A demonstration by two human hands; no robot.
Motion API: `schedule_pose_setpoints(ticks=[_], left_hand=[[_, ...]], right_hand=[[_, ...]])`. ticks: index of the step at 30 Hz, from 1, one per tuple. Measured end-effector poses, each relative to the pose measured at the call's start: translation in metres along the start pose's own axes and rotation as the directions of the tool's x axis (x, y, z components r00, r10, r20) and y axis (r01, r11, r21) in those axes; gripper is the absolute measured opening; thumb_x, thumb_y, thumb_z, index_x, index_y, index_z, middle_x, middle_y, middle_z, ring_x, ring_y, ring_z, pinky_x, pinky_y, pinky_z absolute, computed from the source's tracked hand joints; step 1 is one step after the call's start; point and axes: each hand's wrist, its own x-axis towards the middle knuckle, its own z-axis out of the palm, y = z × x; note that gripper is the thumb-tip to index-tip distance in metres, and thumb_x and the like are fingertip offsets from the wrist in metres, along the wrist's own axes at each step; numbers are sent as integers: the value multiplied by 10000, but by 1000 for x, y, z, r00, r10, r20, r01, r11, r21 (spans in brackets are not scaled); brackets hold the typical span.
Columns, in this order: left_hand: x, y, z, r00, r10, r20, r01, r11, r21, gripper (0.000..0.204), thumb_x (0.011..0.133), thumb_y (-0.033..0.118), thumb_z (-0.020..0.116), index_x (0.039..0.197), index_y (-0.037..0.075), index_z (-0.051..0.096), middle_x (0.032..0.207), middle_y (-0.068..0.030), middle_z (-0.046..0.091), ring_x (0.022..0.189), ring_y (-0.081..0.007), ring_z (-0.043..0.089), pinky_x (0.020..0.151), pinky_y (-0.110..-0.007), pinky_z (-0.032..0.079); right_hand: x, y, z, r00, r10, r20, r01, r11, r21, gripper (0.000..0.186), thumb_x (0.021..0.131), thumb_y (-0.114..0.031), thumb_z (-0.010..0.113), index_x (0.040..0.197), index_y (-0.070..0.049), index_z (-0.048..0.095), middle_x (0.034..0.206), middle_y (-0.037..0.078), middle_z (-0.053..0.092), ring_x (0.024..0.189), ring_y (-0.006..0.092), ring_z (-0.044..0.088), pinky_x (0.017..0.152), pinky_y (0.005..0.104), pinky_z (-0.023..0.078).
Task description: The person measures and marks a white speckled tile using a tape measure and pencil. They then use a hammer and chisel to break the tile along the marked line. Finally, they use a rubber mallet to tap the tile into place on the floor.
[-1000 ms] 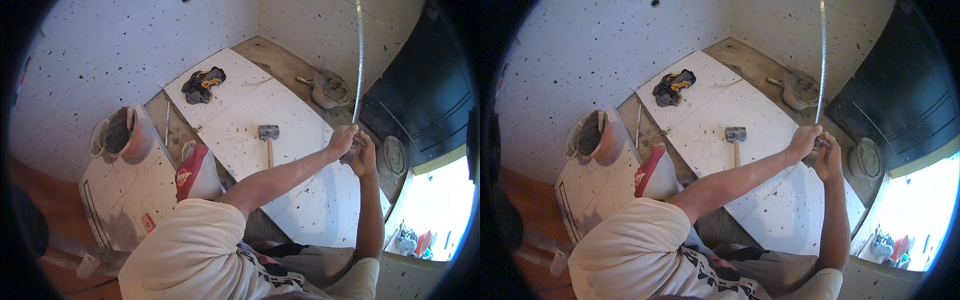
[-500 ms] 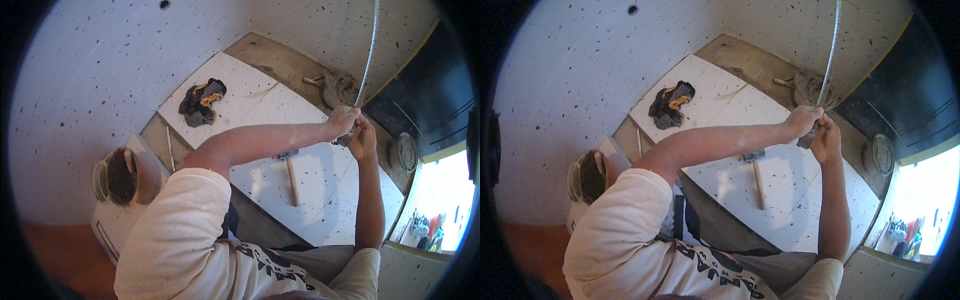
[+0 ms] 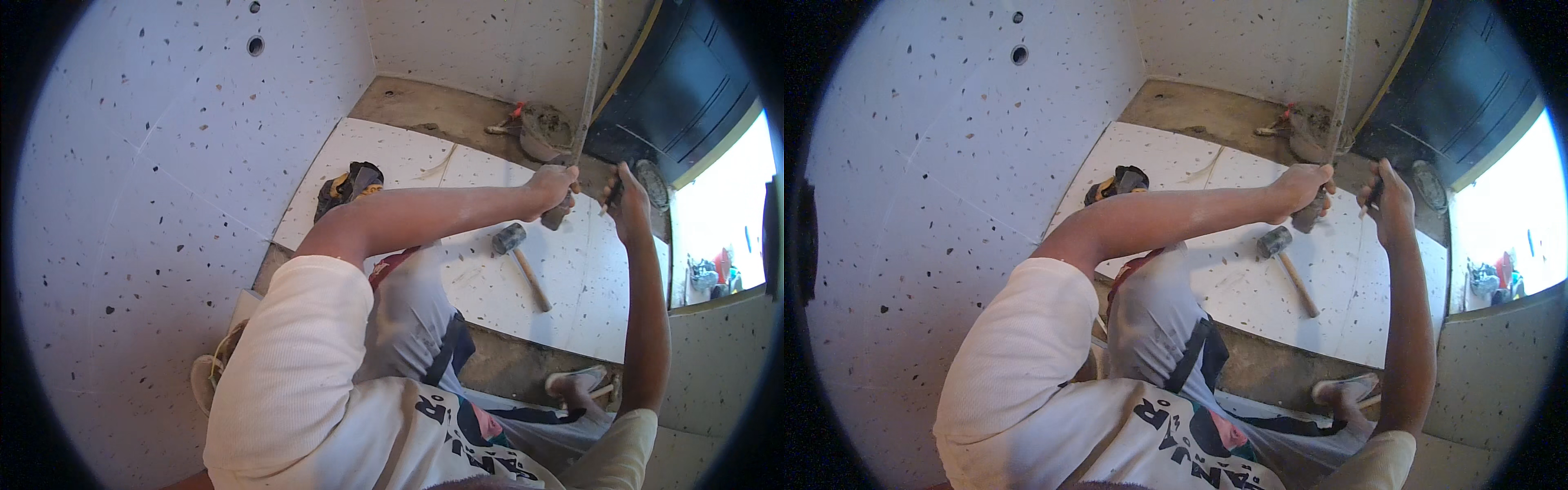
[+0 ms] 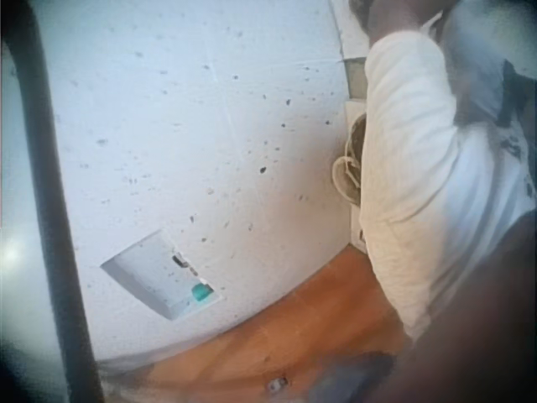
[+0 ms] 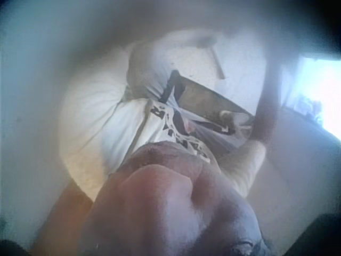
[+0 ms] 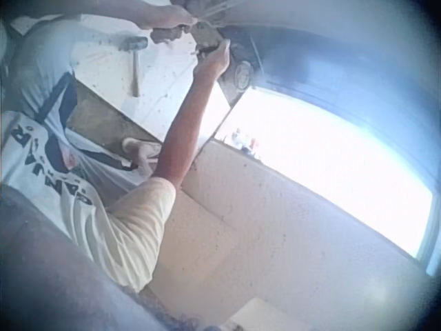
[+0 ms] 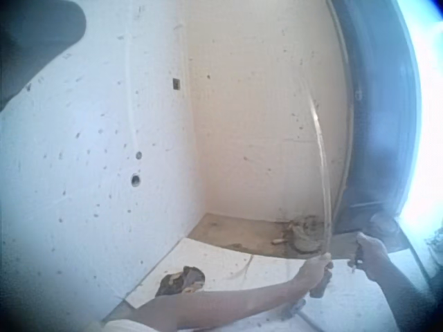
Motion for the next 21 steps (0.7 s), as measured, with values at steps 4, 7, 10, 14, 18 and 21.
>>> schedule_pose_setpoints(ticks=[4, 7, 10, 14, 18, 21], left_hand=[[-36, -1, -16, 999, -24, 39, 22, 998, 53, 380, 994, 368, 438, 906, 17, 553, 706, -110, 598, 613, -191, 603, 595, -353, 492], [-65, 6, -23, 1000, 4, 15, -5, 999, 40, 374, 997, 360, 435, 898, 18, 547, 699, -110, 586, 591, -194, 595, 567, -342, 489], [-86, 0, -48, 998, -5, -57, 12, 992, 122, 397, 988, 376, 457, 899, 5, 570, 686, -107, 593, 566, -191, 587, 542, -329, 482], [-121, 12, -66, 980, -8, -201, 78, 936, 342, 402, 973, 376, 488, 886, 3, 613, 673, -89, 601, 561, -172, 583, 536, -322, 473], [-143, 6, -89, 946, 63, -318, 118, 848, 517, 376, 956, 376, 521, 875, 27, 637, 665, -58, 601, 553, -149, 568, 528, -323, 463], [-175, 4, -109, 889, -101, -446, 318, 837, 445, 354, 945, 382, 542, 896, 47, 647, 785, -79, 630, 655, -145, 584, 539, -319, 462]], right_hand=[[-14, -47, 49, 998, -29, 56, 26, 998, 59, 338, 919, -386, 625, 1042, -71, 632, 813, -18, 540, 715, 76, 507, 593, 216, 406], [-5, -59, 69, 996, -86, 22, 83, 990, 115, 325, 896, -331, 671, 1074, -68, 604, 777, -28, 522, 614, 76, 450, 567, 229, 402], [6, -51, 102, 989, -105, -105, 107, 994, 19, 291, 857, -295, 722, 997, -62, 620, 778, -29, 522, 579, 62, 421, 525, 201, 357], [1, -49, 126, 982, -153, 109, 141, 984, 112, 279, 811, -317, 750, 865, -60, 656, 744, 14, 551, 626, 110, 474, 559, 275, 402], [20, -35, 149, 960, -127, 248, 53, 957, 287, 240, 790, -263, 771, 818, -59, 649, 708, 19, 553, 599, 127, 489, 534, 288, 411], [14, -17, 168, 974, -69, 215, 4, 958, 288, 213, 788, -223, 774, 806, -55, 645, 707, 18, 555, 583, 123, 490, 515, 288, 414]])
